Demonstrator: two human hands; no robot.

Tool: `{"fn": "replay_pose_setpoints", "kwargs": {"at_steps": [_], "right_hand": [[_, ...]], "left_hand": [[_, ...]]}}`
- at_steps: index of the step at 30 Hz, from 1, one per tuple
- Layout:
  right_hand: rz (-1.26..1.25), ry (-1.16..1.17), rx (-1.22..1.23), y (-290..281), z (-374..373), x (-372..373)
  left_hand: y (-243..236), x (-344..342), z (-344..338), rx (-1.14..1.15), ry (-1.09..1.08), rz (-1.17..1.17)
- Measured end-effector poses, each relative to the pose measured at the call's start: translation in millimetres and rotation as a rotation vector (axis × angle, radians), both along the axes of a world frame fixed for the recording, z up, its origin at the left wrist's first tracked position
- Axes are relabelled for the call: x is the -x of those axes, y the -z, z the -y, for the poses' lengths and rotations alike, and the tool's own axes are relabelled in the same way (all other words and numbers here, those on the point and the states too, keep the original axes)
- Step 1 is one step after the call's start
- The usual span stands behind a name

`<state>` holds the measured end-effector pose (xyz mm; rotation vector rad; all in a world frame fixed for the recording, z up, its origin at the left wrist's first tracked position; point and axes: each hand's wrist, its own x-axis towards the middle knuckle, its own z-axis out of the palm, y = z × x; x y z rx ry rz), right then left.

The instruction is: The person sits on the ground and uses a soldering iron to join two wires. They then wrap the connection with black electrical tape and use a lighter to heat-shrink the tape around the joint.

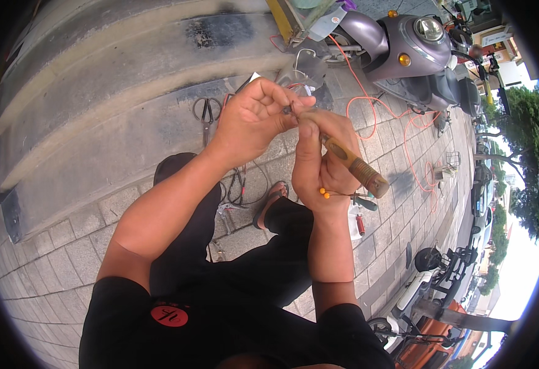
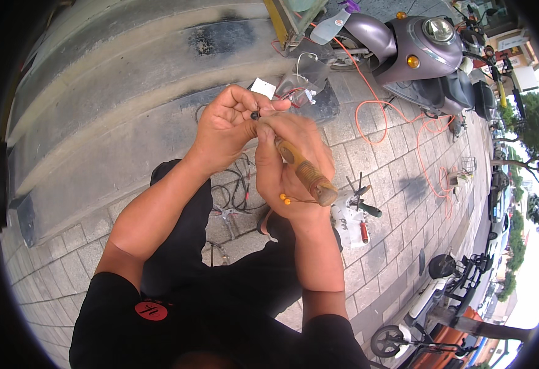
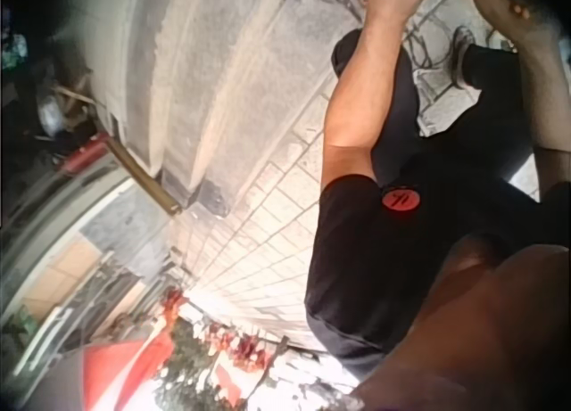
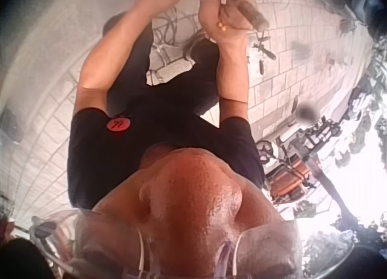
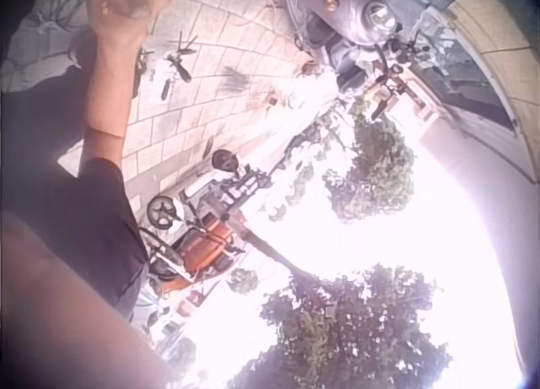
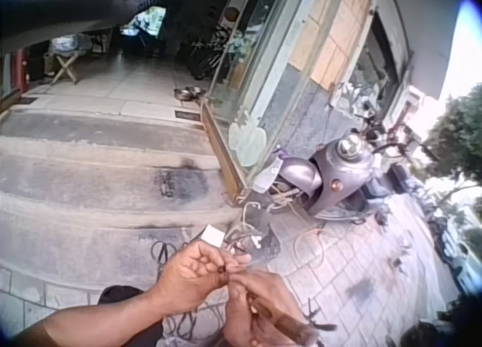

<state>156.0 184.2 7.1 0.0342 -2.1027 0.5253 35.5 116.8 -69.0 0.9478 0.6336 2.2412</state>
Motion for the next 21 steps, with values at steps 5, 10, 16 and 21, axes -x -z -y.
{"fn": "replay_pose_setpoints", "kwargs": {"at_steps": [5, 10, 16, 21], "right_hand": [[-0.016, -0.010, -0.022, -0.8, 0.0, 1.8], [0.003, -0.003, -0.038, 1.1, -2.3, 1.7], [0.000, -0.010, -0.039, 2.4, -4.1, 2.2], [0.018, -0.004, -0.041, 1.7, -3.7, 1.0]], "left_hand": [[-1.4, 0.6, 0.8, -0.017, -0.004, -0.016], [0.3, 0.4, 0.0, 0.003, -0.017, -0.023], [2.2, -0.2, -0.1, 0.033, -0.009, 0.008], [5.0, 0.1, -0.1, 0.015, -0.013, -0.011]]}}
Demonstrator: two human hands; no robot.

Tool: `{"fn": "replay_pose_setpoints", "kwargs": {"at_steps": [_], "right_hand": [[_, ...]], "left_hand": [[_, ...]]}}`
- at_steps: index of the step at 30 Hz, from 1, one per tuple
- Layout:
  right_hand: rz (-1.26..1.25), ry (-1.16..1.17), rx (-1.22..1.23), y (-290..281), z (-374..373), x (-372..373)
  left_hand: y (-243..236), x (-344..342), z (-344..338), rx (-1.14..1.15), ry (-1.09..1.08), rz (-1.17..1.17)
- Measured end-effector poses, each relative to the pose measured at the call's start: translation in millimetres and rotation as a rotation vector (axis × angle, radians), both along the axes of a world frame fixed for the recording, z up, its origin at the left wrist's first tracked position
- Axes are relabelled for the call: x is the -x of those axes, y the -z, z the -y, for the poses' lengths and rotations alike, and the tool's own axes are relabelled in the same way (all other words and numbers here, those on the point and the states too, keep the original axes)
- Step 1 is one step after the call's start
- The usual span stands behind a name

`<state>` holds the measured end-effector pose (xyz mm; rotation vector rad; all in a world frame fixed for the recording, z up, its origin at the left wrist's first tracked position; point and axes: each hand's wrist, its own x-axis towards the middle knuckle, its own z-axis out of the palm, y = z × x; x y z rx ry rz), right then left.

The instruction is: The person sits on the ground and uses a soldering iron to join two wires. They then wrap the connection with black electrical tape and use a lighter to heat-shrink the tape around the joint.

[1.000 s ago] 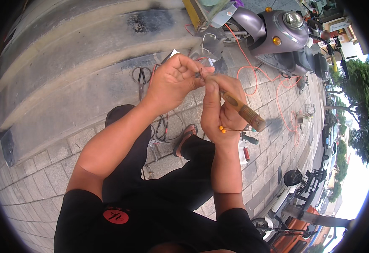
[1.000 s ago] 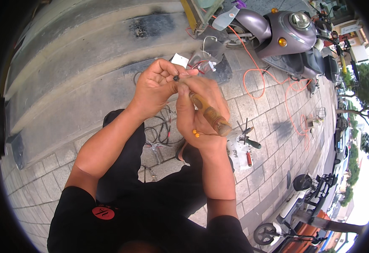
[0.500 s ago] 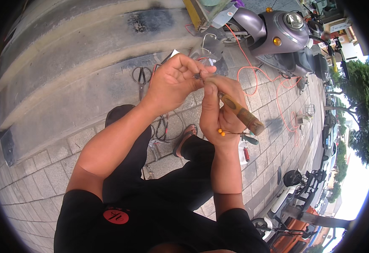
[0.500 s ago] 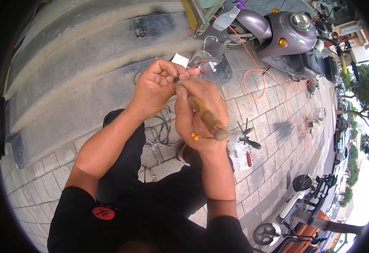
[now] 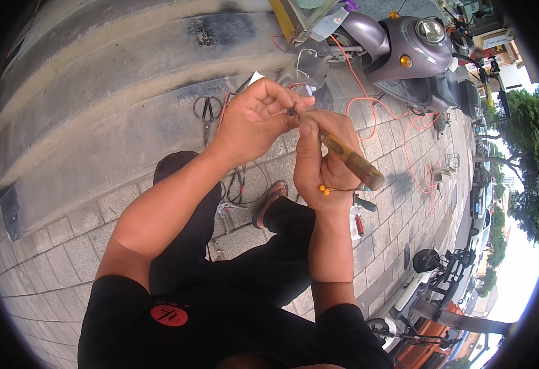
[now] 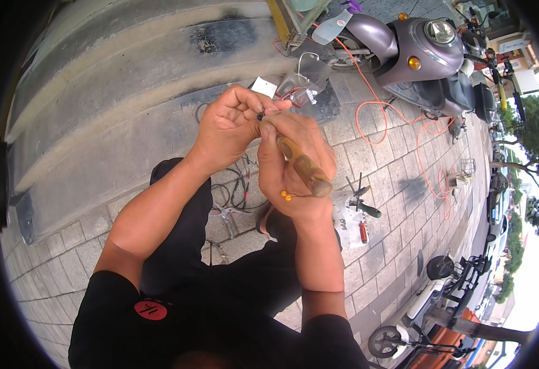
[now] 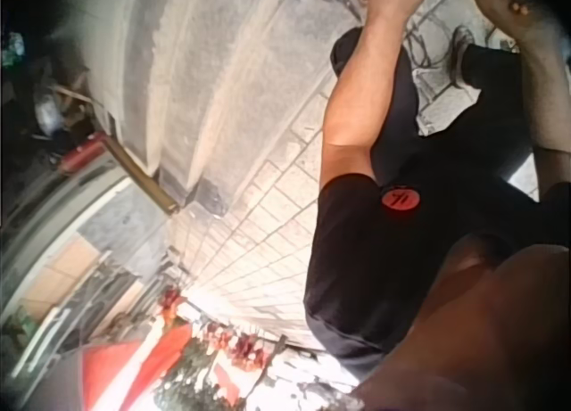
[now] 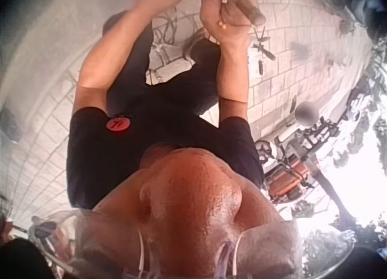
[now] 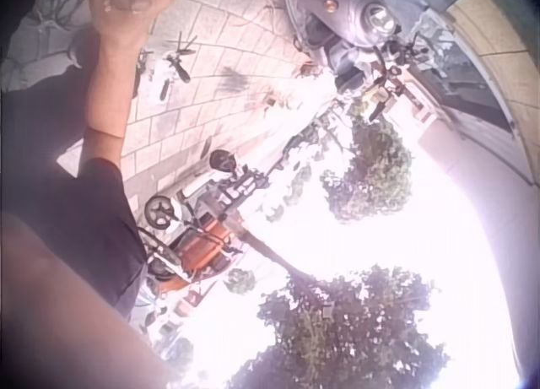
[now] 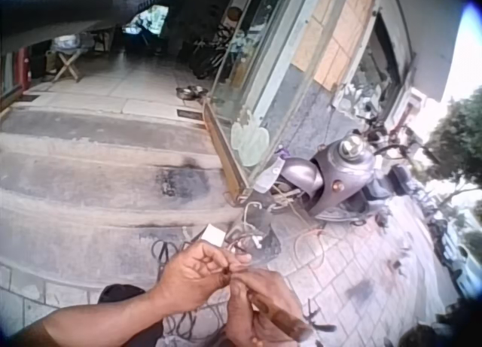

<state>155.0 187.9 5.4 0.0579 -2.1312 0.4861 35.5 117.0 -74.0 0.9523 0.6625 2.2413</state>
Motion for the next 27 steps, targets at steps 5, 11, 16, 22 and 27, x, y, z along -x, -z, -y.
{"fn": "replay_pose_setpoints", "kwargs": {"at_steps": [5, 11, 16, 22, 27], "right_hand": [[0.013, 0.007, -0.007, -0.4, -1.9, -0.7], [0.027, -0.015, 0.061, -3.6, -0.4, -1.2], [0.025, -0.013, 0.050, -0.8, -1.4, 0.5], [0.022, 0.041, 0.068, -1.0, 6.0, 3.7], [0.046, -0.008, 0.146, -0.4, 3.7, 3.5]], "left_hand": [[-2.5, -0.9, 0.7, 0.022, -0.001, 0.010], [-2.6, -0.7, 1.5, 0.046, -0.035, -0.017], [-2.8, -1.8, 0.5, 0.075, -0.120, -0.068], [-4.2, -3.8, 2.5, 0.088, -0.170, -0.050], [-0.4, -3.0, 1.8, 0.121, -0.232, -0.101]]}}
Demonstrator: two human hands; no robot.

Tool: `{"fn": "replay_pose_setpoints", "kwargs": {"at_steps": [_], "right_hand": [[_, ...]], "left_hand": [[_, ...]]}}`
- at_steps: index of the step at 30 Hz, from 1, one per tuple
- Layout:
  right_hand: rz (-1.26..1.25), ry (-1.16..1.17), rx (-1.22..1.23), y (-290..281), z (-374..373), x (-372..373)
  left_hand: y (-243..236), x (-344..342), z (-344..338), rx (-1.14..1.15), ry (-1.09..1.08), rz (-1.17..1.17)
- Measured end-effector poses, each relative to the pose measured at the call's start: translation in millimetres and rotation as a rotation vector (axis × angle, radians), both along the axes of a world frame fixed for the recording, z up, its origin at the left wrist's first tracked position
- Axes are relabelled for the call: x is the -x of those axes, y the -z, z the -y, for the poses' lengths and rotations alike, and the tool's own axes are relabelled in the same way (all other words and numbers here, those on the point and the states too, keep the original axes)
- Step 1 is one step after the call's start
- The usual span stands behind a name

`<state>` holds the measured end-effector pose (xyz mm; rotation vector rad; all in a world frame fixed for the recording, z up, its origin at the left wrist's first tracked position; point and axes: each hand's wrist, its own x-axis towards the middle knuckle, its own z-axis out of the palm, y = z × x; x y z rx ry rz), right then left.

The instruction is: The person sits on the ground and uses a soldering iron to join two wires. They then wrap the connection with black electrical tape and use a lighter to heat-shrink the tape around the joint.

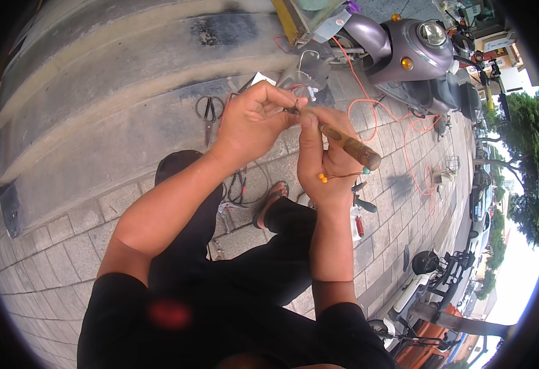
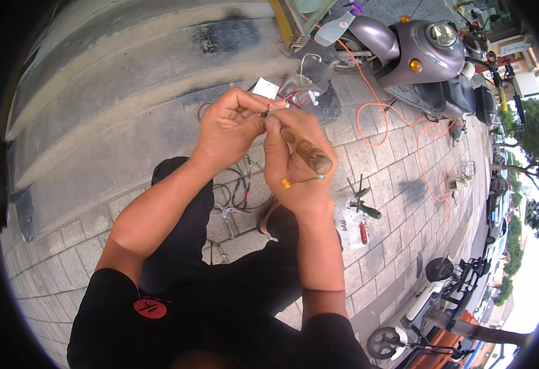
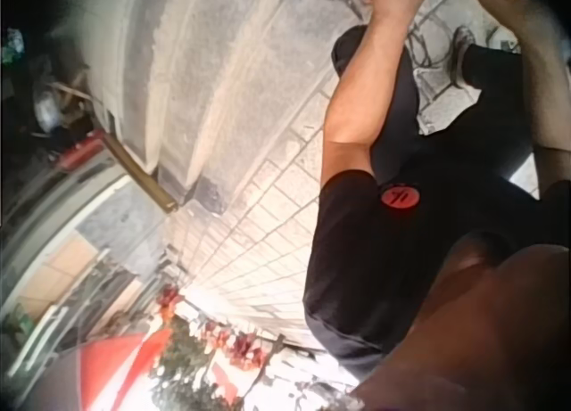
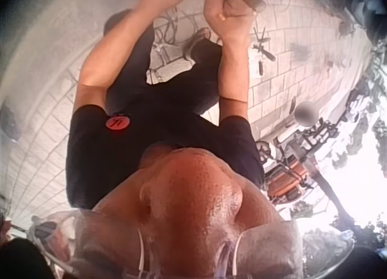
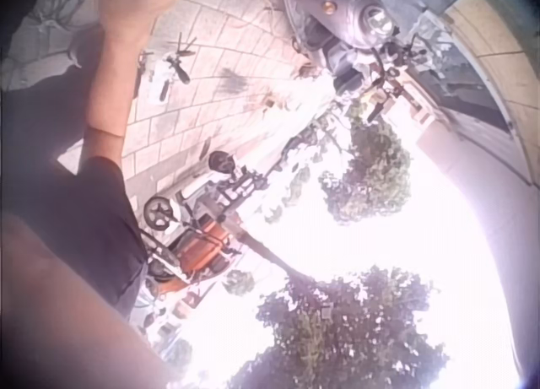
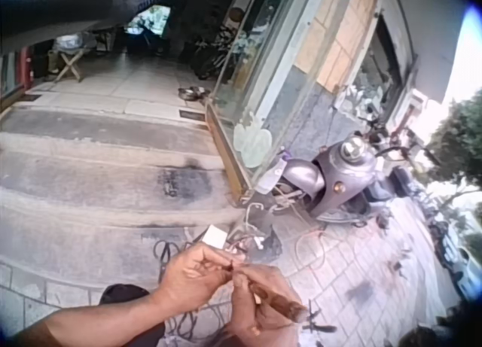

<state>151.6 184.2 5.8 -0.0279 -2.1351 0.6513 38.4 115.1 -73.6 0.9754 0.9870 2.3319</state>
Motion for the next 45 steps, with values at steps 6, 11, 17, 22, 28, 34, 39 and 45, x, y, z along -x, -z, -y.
{"fn": "replay_pose_setpoints", "kwargs": {"at_steps": [6, 11, 17, 22, 28, 34, 39, 45], "right_hand": [[0.025, 0.021, -0.049, 6, 0, 0], [0.036, 0.051, 0.070, 7, -3, -3], [-0.050, 0.018, 0.085, -4, 5, -7], [-0.080, 0.003, 0.064, -3, 4, -7], [-0.082, -0.001, 0.067, -3, 5, -7], [-0.105, -0.020, 0.032, -2, 3, -6], [-0.107, -0.026, 0.016, -4, 4, -6], [-0.119, -0.024, 0.015, -1, 3, -6]], "left_hand": [[0, 3, 8, 0.204, -0.179, -0.229], [-4, 3, 6, 0.140, -0.071, -0.075], [-7, 6, 3, -0.125, 0.144, 0.033], [-11, 6, 3, -0.185, 0.185, 0.064], [-10, 5, 2, -0.203, 0.188, 0.064], [-9, 4, 2, -0.214, 0.211, 0.089], [-12, 5, 4, -0.206, 0.221, 0.097], [-12, 4, 4, -0.203, 0.219, 0.079]]}}
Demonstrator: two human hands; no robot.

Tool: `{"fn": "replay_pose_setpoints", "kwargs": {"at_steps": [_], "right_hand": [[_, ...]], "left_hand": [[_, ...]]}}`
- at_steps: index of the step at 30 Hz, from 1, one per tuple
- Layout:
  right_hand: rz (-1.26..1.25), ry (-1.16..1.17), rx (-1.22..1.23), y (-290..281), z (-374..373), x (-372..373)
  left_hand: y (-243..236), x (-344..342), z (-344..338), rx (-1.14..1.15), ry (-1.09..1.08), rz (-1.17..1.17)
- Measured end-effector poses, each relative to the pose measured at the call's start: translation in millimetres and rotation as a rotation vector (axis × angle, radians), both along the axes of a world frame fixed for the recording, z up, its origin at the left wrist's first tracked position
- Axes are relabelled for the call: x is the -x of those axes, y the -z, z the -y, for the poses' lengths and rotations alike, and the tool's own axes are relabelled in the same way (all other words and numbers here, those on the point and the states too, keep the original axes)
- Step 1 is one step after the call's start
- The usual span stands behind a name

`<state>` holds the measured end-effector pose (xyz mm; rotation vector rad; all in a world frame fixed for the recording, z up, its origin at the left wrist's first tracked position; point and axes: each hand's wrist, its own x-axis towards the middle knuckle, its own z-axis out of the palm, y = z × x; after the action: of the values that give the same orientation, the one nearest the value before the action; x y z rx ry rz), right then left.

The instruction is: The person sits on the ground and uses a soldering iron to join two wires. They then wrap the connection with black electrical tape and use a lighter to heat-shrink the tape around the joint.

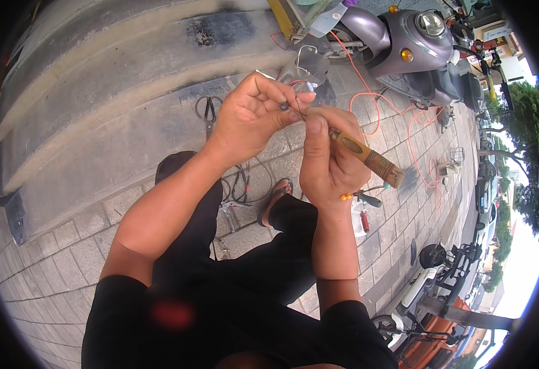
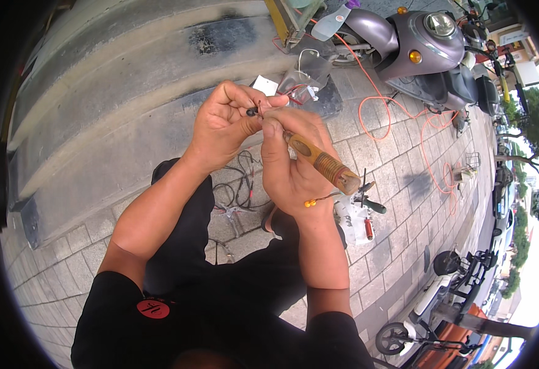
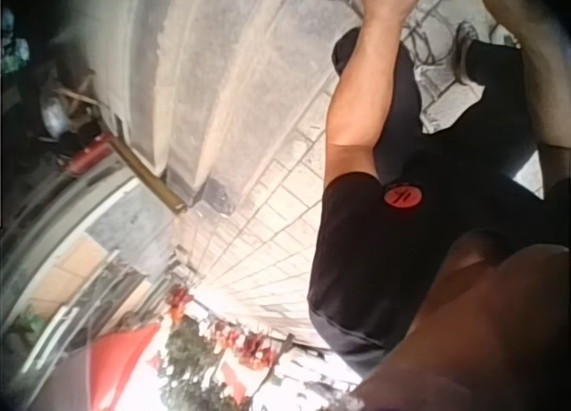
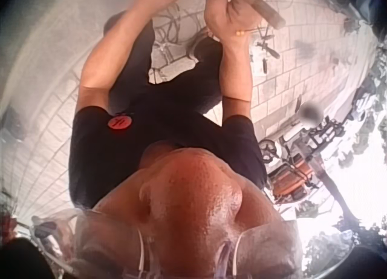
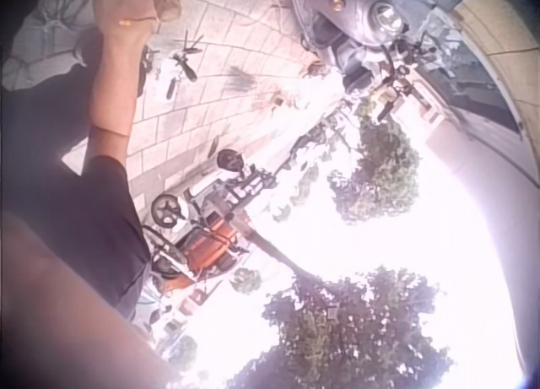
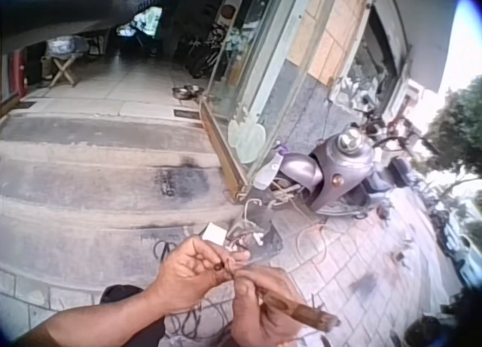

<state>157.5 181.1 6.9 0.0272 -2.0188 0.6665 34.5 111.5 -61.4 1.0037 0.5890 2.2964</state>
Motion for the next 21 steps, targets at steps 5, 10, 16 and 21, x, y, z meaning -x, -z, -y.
{"fn": "replay_pose_setpoints", "kwargs": {"at_steps": [5, 10, 16, 21], "right_hand": [[-0.007, -0.002, 0.006, -2, 2, 2], [0.028, 0.126, 0.399, 6, -18, 5], [0.616, 0.327, 0.725, 111, -100, 18], [1.050, 0.457, 0.769, 221, -120, 37]], "left_hand": [[1, 0, 0, 0.025, -0.008, 0.002], [1, 7, 8, 0.252, -0.168, -0.131], [-2, 54, 43, 0.398, -0.492, -0.100], [-2, 74, 74, 0.519, -0.681, -0.122]]}}
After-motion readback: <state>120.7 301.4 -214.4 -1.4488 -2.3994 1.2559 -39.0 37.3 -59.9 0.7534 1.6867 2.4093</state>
